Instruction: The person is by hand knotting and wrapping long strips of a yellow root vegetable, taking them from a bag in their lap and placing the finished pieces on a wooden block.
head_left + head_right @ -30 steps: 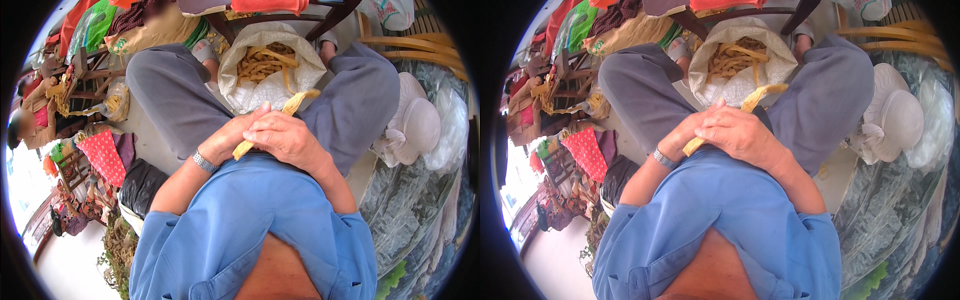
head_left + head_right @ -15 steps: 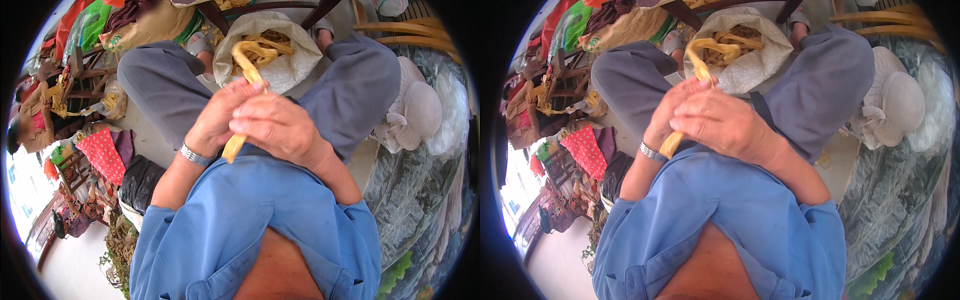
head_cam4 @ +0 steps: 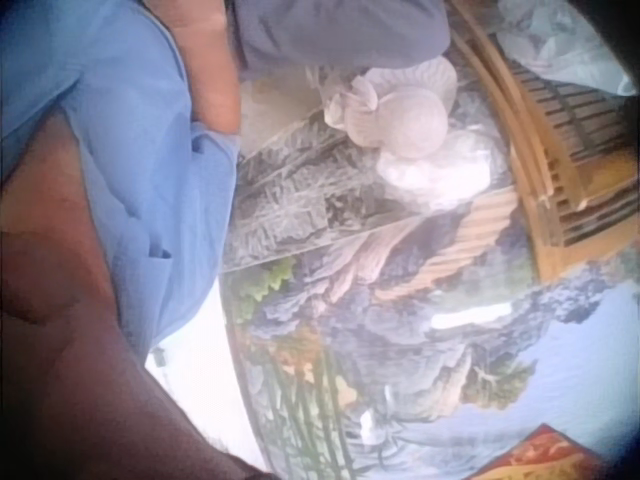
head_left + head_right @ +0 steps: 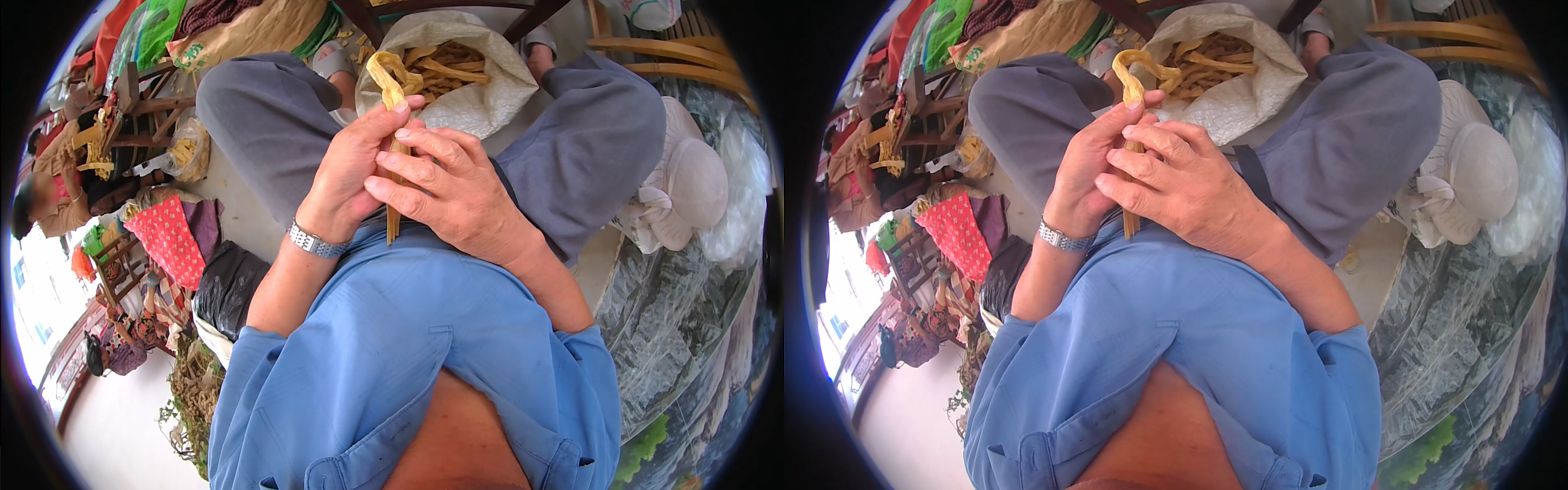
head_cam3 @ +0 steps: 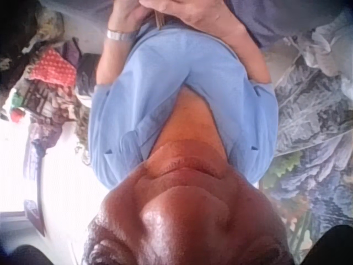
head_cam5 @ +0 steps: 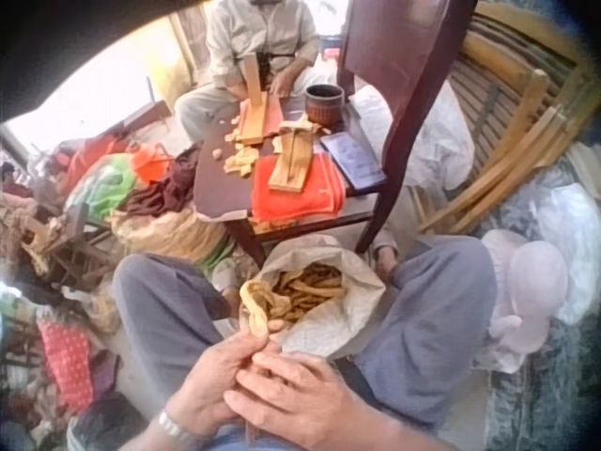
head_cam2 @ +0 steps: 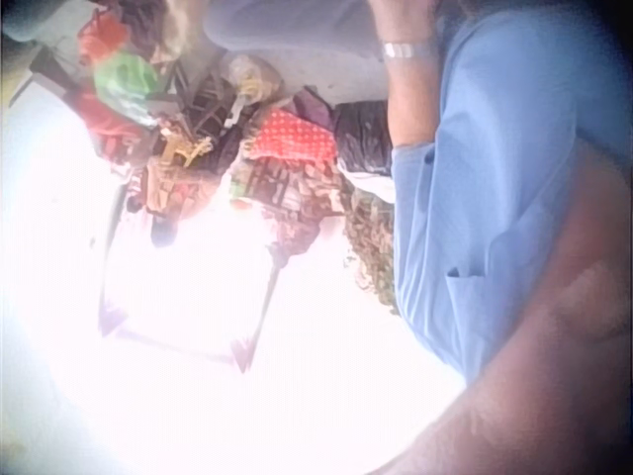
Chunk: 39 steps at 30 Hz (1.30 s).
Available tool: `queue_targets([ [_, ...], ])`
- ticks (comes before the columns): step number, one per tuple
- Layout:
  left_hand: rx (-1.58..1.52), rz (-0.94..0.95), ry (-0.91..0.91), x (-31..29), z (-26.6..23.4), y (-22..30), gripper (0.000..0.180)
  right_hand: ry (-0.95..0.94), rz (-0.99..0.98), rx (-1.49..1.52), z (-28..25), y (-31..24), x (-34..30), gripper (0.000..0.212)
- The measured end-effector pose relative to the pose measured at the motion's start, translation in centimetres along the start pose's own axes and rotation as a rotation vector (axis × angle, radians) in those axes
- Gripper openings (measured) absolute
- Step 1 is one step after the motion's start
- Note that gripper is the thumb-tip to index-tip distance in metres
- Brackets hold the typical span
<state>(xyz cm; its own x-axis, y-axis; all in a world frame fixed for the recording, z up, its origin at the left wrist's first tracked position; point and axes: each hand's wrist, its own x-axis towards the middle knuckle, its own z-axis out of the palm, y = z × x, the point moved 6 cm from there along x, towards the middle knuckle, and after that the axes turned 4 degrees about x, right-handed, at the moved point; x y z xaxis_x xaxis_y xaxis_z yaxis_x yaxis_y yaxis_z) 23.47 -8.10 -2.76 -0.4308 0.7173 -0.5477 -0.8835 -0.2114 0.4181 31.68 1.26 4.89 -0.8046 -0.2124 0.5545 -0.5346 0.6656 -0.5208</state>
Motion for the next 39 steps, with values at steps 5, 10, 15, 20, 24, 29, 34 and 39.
queue_targets([
  [5, 0.02, 0.065, 0.085, -0.1, -0.1, 0.4, 0.029, -0.05, -0.017, -0.053, 0.4, -0.1, 0.1, 0.028],
  [10, 0.037, 0.039, -0.007, 0.0, -0.4, 0.4, 0.033, -0.036, -0.05, -0.043, 0.4, -0.4, -0.2, 0.02],
  [15, 0.321, 0.054, -0.033, 0.8, -1.5, -0.5, 0.03, -0.011, 0.007, 0.138, 0.6, 0.3, -0.6, 0.019],
  [20, 0.841, 0.197, -0.117, -1.0, 1.8, -1.6, 0.025, 0.102, 0.166, 0.447, 0.1, 1.1, -0.7, 0.018],
  [24, 1.335, 0.421, -0.222, -1.5, 2.6, -1.2, 0.024, 0.172, 0.27, 0.399, -1.0, 2.1, -0.3, 0.017],
  [29, 1.382, 0.224, -0.001, -1.7, 2.9, -0.8, 0.018, 0.202, 0.7, 0.458, -0.8, 5.6, -2.2, 0.018],
  [34, 1.56, 0.378, 0.012, -2.2, 3.2, 0.8, 0.032, 0.132, 1.002, 0.79, 2.1, 8.2, -5.4, 0.031],
  [39, 1.534, 0.511, -0.022, -2.2, 3.9, 0.7, 0.042, -0.127, 1.349, 1.319, 3.9, 7.0, -6.4, 0.039],
])
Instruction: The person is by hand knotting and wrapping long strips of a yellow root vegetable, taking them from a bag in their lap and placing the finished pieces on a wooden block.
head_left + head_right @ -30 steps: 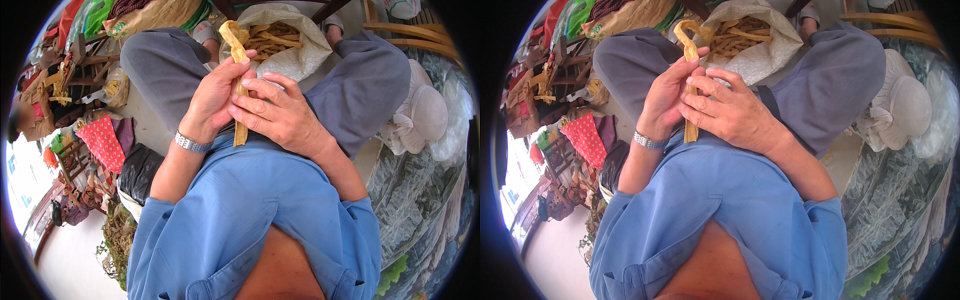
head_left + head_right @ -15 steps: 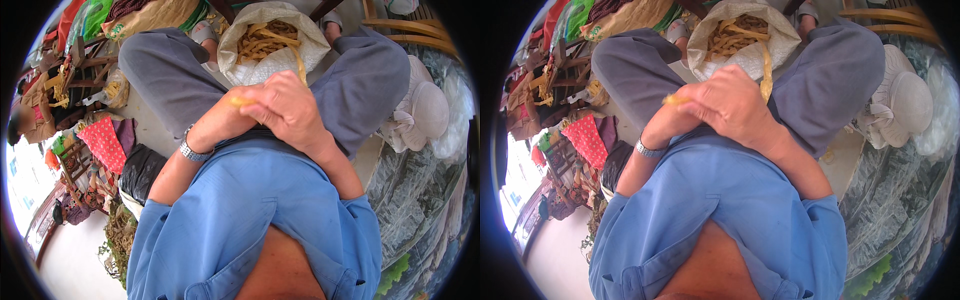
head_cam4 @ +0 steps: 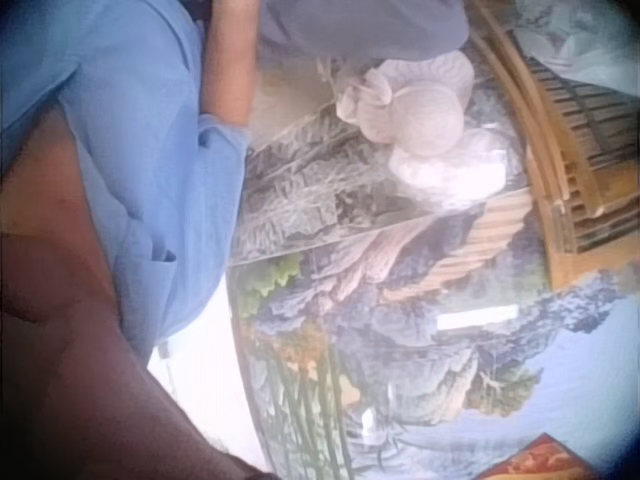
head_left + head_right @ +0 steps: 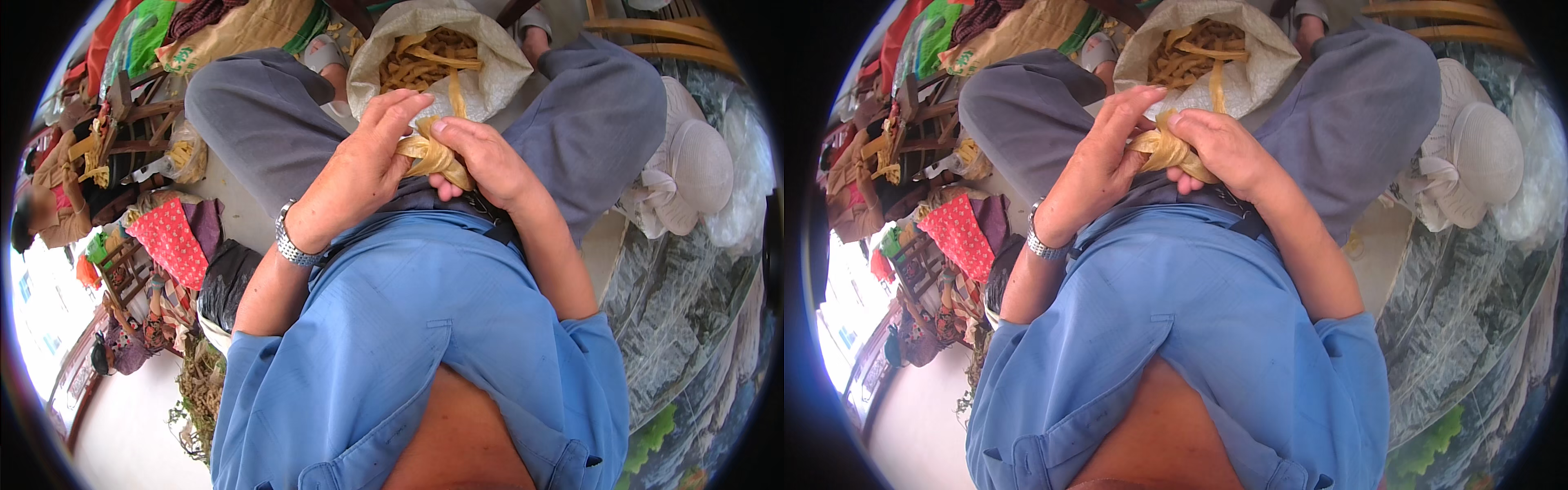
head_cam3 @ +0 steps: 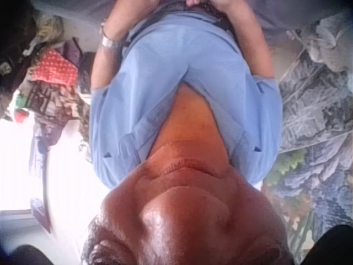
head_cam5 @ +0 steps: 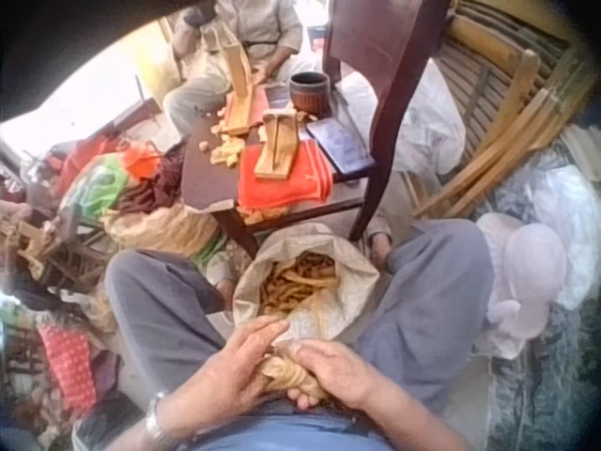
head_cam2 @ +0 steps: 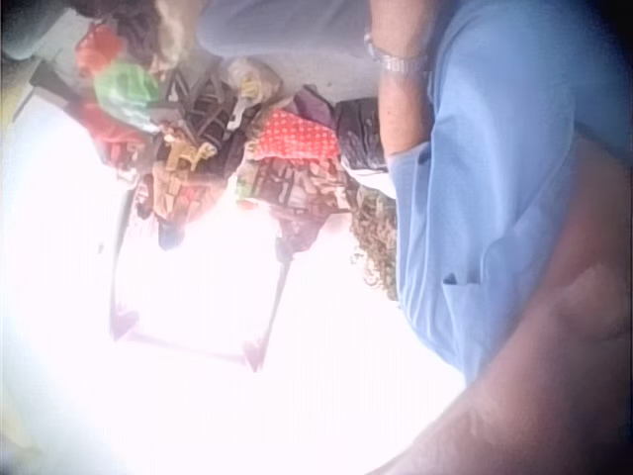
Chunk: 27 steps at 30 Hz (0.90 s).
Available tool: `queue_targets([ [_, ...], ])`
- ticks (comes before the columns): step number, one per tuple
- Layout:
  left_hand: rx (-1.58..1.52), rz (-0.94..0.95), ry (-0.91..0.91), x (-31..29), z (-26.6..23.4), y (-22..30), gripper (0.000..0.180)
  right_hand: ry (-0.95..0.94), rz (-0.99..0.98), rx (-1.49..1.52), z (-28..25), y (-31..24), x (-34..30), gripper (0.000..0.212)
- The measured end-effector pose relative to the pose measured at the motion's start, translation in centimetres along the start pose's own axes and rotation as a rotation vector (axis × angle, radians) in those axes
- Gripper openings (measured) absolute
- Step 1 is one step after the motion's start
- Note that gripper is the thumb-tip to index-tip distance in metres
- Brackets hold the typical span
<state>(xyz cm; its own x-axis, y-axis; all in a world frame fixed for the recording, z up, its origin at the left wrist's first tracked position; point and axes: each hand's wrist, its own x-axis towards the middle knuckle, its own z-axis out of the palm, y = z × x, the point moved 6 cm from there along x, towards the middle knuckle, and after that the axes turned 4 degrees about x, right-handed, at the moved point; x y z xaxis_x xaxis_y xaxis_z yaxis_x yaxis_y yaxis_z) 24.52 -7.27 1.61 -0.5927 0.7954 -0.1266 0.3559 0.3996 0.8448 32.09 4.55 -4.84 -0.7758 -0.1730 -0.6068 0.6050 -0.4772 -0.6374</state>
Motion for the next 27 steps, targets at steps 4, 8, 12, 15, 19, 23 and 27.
queue_targets([
  [4, 0.073, 0.069, -0.109, 0.0, 0.6, -0.8, 0.036, -0.128, 0.043, -0.194, -0.3, 0.8, 0.7, 0.037],
  [8, 0.098, -0.028, -0.087, -0.1, 0.6, -2.3, 0.029, 0.072, -0.2, -0.399, 0.1, -0.6, 0.3, 0.036],
  [12, -0.24, -0.251, -0.091, -0.3, 0.8, -3.9, 0.022, 0.245, -0.478, -0.677, 0.8, -2.8, -1.0, 0.037],
  [15, -0.822, -0.453, -0.184, -0.8, 1.5, -4.3, 0.024, 0.266, -0.524, -0.593, 0.8, -3.4, -1.3, 0.035],
  [19, -1.142, -0.495, -0.267, -1.0, 1.5, -3.3, 0.028, 0.103, -0.541, -0.193, 0.5, -2.4, -0.5, 0.03],
  [23, -0.842, -0.52, -0.059, -0.3, 1.0, -4.1, 0.027, 0.001, -0.278, -0.126, 0.2, -1.8, -0.2, 0.029],
  [27, -0.64, -0.494, 0.077, -0.2, 0.6, -4.3, 0.025, -0.016, -0.261, -0.082, 0.2, -1.8, 0.0, 0.032],
])
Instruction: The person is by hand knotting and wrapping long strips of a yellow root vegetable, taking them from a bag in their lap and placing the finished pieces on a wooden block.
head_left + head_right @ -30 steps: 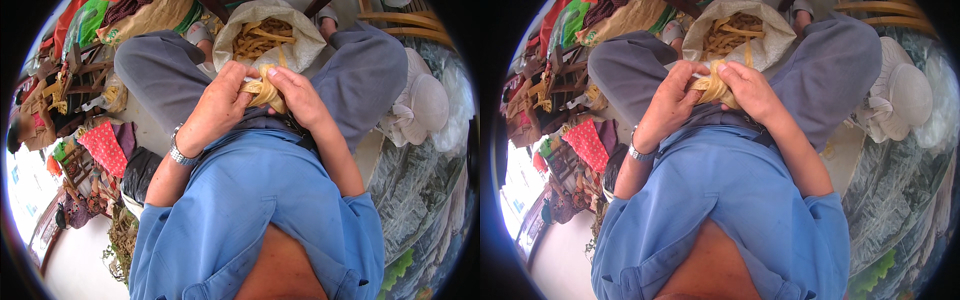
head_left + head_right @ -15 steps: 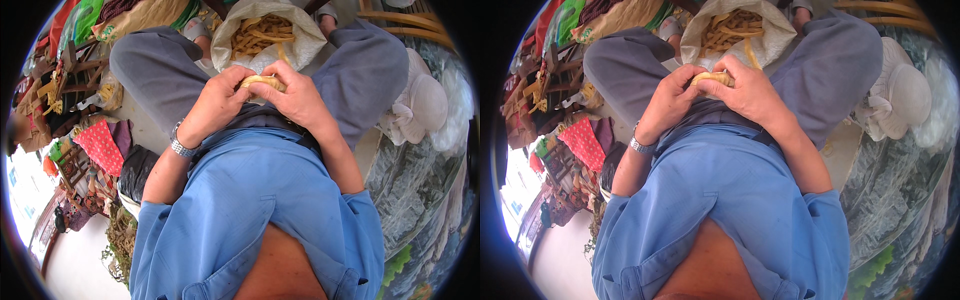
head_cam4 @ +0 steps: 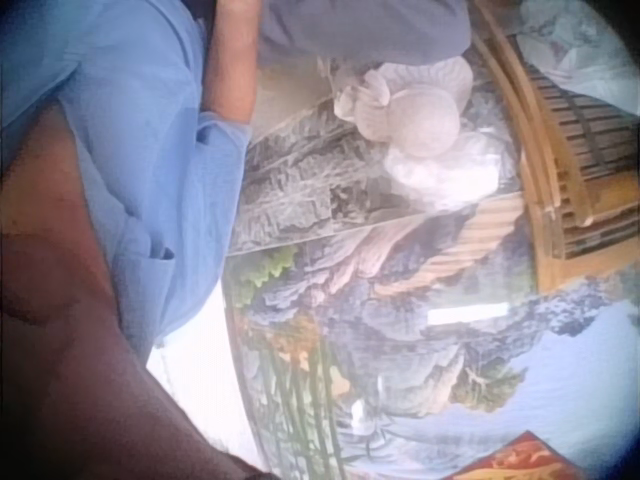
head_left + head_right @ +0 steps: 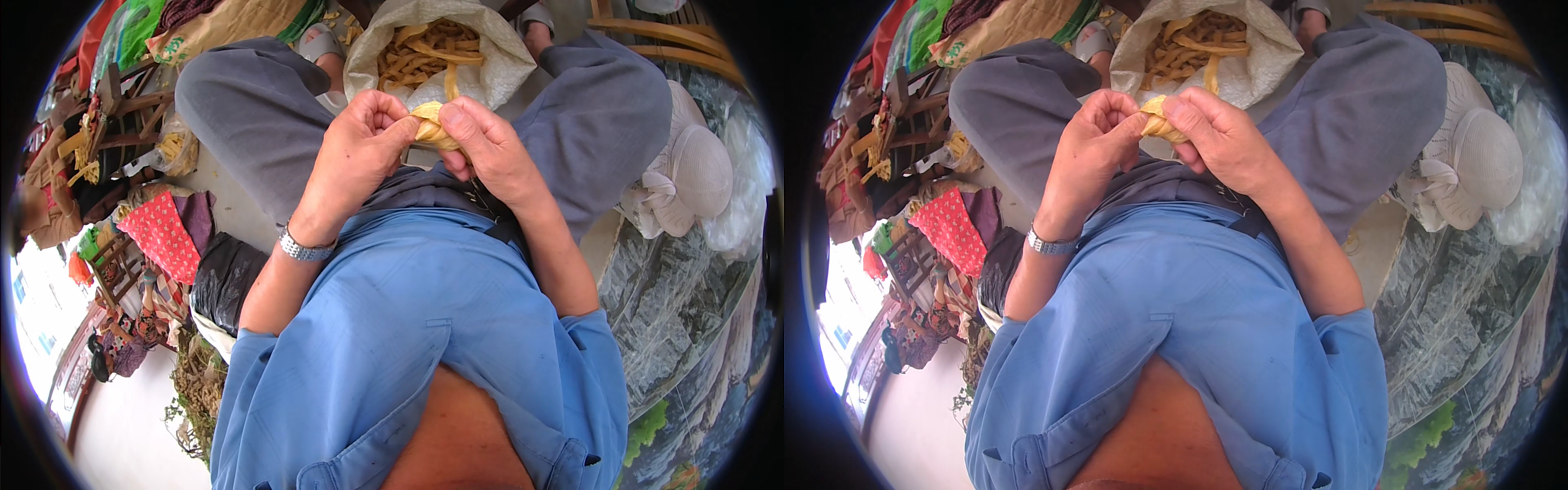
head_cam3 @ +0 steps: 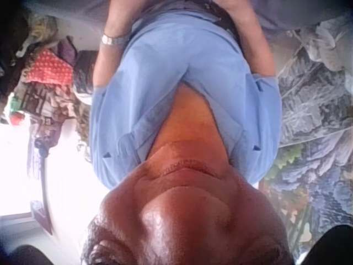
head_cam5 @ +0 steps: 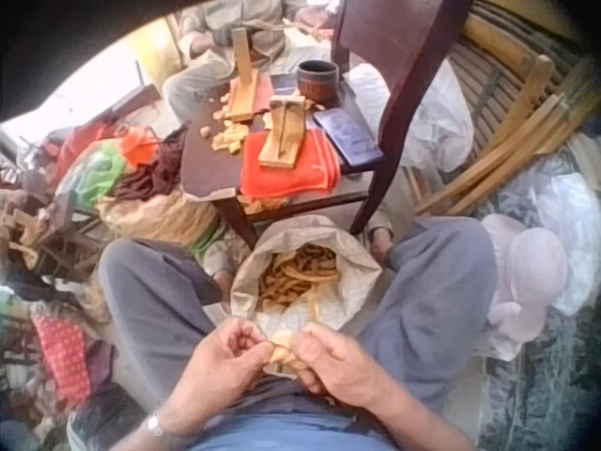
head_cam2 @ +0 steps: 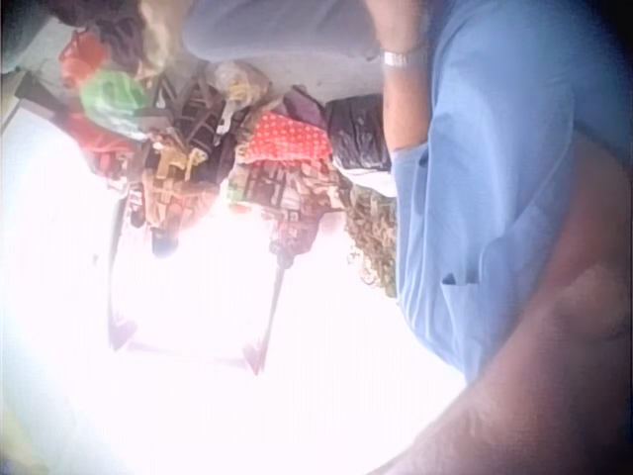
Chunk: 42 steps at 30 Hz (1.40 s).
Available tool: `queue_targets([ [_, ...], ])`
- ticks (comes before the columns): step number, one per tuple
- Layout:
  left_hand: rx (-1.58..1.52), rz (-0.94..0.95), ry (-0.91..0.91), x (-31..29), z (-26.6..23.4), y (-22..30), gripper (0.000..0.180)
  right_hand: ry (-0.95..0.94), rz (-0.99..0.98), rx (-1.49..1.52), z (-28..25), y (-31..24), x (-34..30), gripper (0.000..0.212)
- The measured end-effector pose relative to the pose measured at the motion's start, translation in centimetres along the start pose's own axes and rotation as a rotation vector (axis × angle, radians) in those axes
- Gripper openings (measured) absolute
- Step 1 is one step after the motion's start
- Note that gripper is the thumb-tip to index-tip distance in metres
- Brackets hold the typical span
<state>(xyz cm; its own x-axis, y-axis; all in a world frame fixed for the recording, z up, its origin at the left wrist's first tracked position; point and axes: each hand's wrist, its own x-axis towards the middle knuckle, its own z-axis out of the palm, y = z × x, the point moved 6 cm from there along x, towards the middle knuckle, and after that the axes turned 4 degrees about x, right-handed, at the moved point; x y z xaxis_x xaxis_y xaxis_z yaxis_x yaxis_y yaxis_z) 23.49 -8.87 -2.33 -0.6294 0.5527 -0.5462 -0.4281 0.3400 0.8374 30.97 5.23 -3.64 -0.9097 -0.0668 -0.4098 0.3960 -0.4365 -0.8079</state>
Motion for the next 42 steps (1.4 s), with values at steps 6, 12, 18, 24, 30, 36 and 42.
queue_targets([
  [6, 0.04, 0.135, 0.021, -1.6, 1.4, 2.1, 0.027, 0.061, -0.101, -0.053, 0.2, 0.2, 0.4, 0.033],
  [12, 0.158, 0.184, 0.134, -1.6, 0.8, 2.0, 0.022, 0.012, -0.038, -0.092, 0.8, 0.2, 0.2, 0.037],
  [18, -0.353, 0.066, 0.037, -1.1, -1.1, 0.9, 0.021, 0.002, -0.032, -0.084, 0.8, -0.3, -0.7, 0.043],
  [24, -0.384, 0.022, 0.01, -1.1, -2.3, 0.6, 0.021, 0.035, 0.02, -0.267, 0.3, -0.6, -2.2, 0.033],
  [30, -0.366, 0.007, -0.049, -1.4, -2.2, 0.8, 0.02, 0.065, 0.009, -0.223, 0.2, -0.6, -3.3, 0.027],
  [36, -0.34, 0.036, -0.082, -1.3, -1.5, 1.6, 0.029, 0.036, 0.007, -0.016, -0.7, 0.1, -3.2, 0.032],
  [42, -0.142, -0.054, -0.124, -2.2, 2.2, 1.3, 0.036, 0.138, -0.272, -0.042, 1.4, -1.0, -2.0, 0.027],
])
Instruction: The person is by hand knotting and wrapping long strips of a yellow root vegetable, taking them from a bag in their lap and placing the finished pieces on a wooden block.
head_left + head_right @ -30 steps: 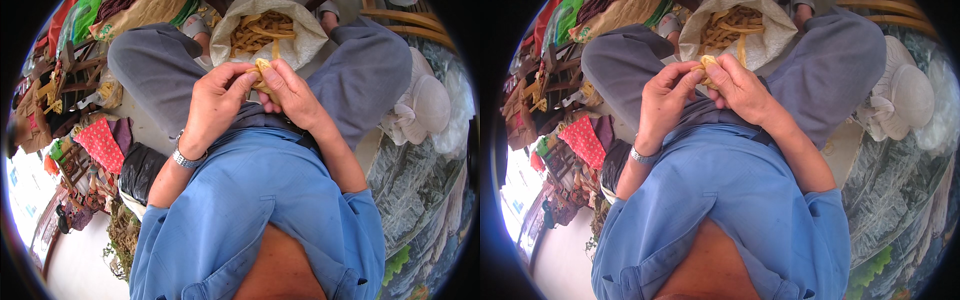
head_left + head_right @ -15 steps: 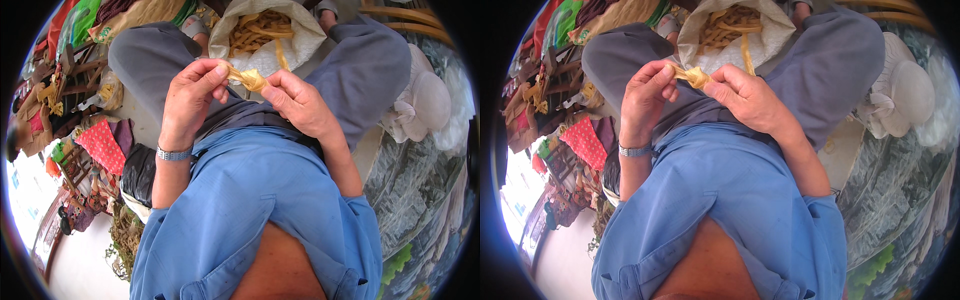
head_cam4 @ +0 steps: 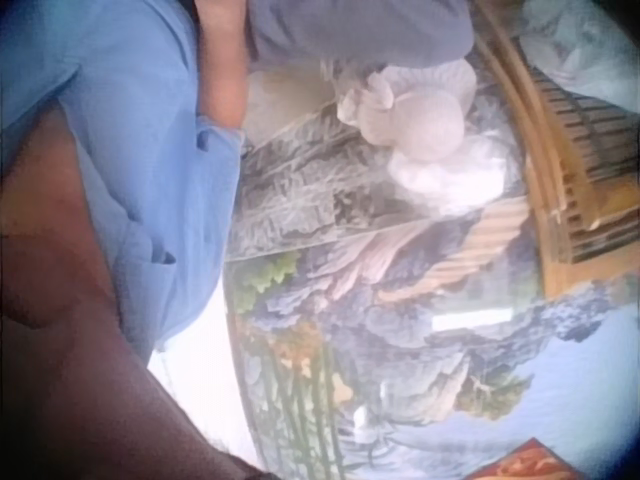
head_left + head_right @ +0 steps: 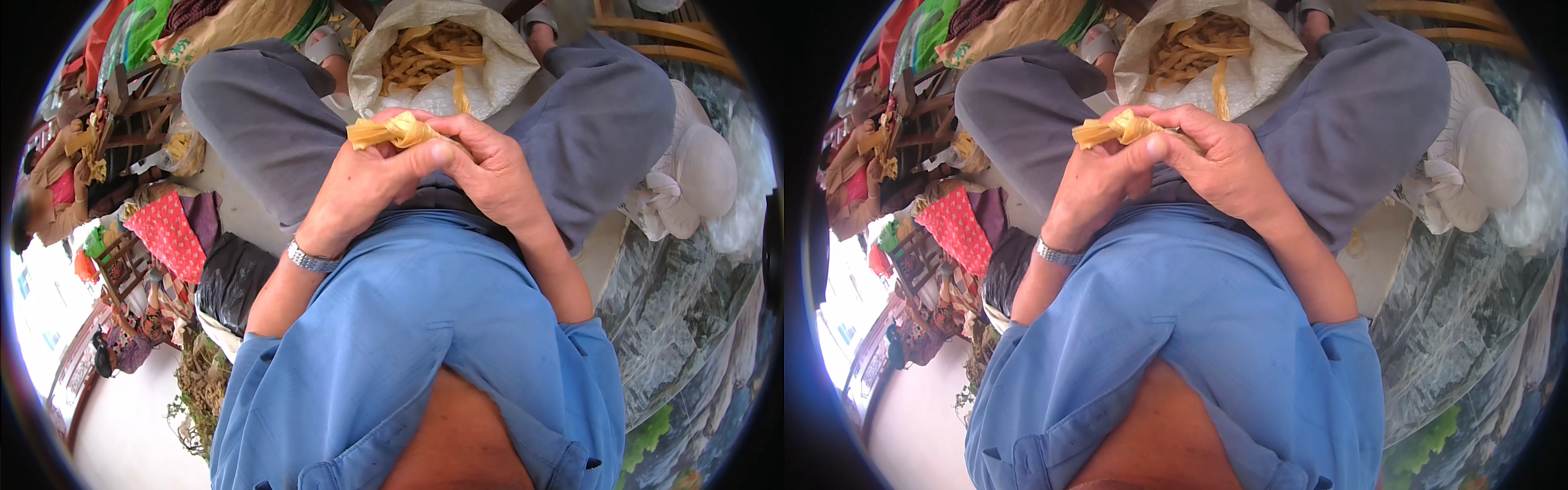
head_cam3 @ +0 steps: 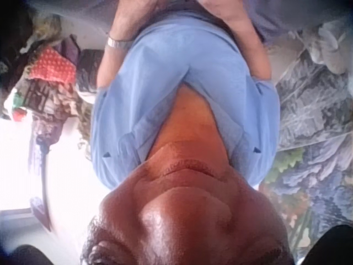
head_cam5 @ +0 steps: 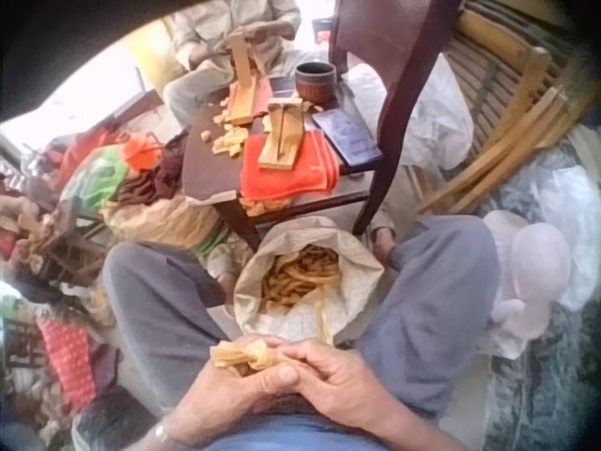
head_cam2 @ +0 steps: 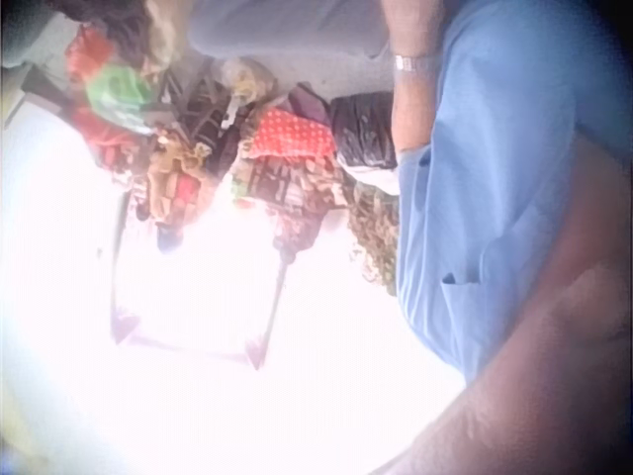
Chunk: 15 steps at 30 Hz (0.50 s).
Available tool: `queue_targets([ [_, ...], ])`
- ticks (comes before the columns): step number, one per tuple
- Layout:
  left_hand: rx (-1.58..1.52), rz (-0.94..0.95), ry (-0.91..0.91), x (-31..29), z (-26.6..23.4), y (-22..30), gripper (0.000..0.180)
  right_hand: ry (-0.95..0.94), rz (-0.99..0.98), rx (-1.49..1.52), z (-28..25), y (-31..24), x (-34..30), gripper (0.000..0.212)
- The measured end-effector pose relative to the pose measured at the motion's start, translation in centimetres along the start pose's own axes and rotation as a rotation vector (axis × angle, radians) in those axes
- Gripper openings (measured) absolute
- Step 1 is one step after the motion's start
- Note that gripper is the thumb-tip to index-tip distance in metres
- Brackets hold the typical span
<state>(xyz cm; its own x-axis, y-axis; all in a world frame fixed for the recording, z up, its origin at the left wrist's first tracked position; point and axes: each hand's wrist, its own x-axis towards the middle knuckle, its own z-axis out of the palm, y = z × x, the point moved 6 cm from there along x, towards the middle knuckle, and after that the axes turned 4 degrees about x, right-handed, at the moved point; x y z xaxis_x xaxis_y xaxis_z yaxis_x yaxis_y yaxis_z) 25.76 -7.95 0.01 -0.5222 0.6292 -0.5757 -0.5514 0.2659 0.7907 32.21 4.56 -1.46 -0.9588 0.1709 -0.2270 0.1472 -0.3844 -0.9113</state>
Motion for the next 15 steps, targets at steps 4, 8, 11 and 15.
queue_targets([
  [4, -0.205, -0.009, 0.069, 0.3, -0.5, -0.5, 0.024, 0.036, 0.051, -0.365, -0.2, -0.3, 0.1, 0.021],
  [8, -0.248, -0.059, 0.075, 0.3, -1.0, -0.8, 0.02, -0.011, 0.109, -0.49, -0.2, -0.9, -0.7, 0.023],
  [11, -0.239, -0.091, 0.062, -0.1, -1.2, -1.0, 0.019, -0.019, 0.145, -0.478, 0.0, -1.0, -1.8, 0.024],
  [15, -0.107, -0.047, 0.051, 0.2, -1.3, -0.2, 0.02, 0.002, 0.203, -0.43, -0.5, -0.5, -2.0, 0.024],
])
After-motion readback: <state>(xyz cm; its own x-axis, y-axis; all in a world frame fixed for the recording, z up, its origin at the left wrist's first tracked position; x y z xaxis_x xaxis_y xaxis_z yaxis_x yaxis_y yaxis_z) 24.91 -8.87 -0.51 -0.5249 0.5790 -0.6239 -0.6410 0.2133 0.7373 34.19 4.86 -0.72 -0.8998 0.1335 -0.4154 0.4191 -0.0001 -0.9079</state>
